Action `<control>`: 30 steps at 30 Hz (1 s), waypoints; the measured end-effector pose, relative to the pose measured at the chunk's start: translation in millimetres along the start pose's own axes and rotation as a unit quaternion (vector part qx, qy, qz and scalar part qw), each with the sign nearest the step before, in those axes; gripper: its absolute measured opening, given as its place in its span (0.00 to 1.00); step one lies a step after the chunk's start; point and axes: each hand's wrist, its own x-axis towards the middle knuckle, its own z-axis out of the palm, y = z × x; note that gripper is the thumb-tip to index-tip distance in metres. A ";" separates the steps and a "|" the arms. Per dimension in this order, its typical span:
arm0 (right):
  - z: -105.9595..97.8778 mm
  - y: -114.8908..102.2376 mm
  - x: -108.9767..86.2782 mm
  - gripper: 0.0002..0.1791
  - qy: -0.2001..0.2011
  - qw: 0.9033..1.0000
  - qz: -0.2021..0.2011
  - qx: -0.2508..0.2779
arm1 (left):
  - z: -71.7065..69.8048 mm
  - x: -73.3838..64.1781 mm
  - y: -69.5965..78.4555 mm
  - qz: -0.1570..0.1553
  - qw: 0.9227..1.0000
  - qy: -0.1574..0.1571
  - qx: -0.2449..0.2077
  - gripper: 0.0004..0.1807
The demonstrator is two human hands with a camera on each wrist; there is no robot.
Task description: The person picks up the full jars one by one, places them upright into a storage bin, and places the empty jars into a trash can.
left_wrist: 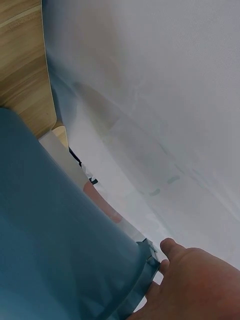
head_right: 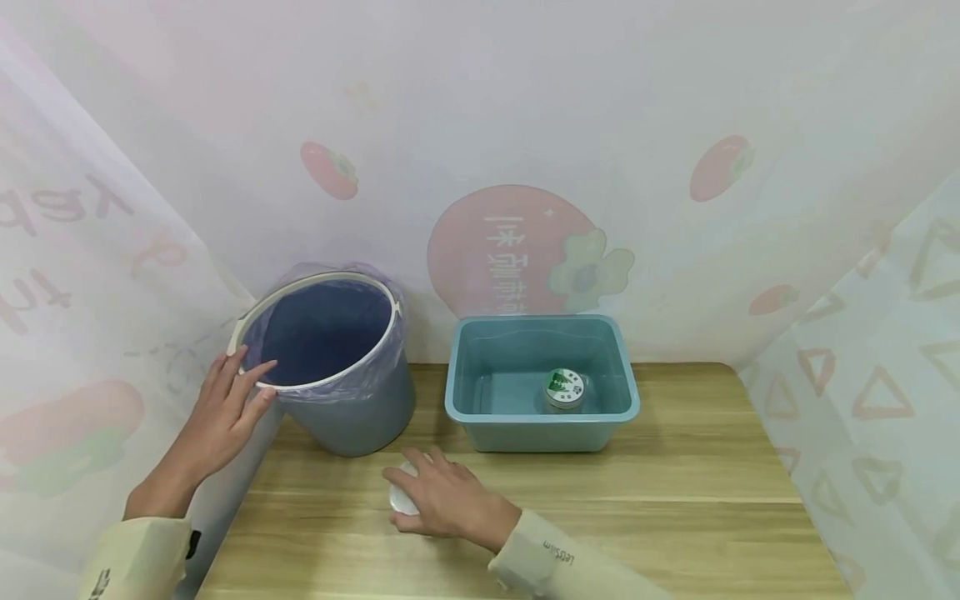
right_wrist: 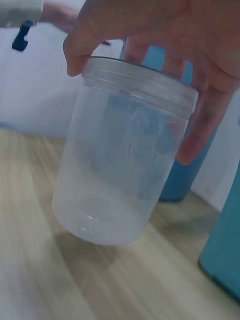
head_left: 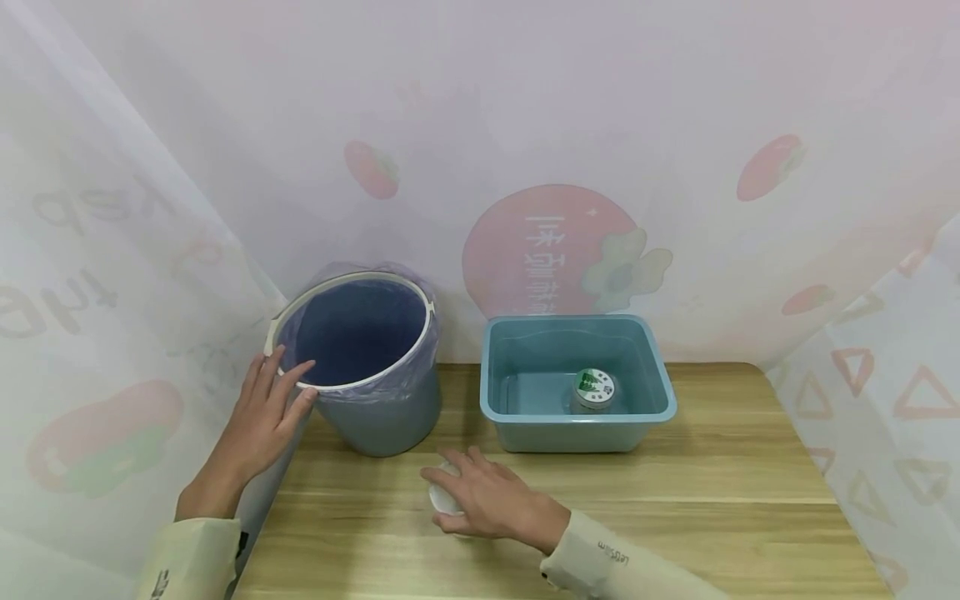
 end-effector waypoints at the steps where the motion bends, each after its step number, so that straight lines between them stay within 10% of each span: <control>1: -5.9 -1.3 0.1 0.34 0.003 1.000 -0.001 0.002 | 0.0 0.1 -0.2 0.000 1.000 0.000 0.000 0.29; 30: -177.5 -36.5 38.5 0.34 0.055 0.998 -0.016 -0.021 | 3.3 -0.8 -4.6 0.002 1.000 0.009 0.008 0.29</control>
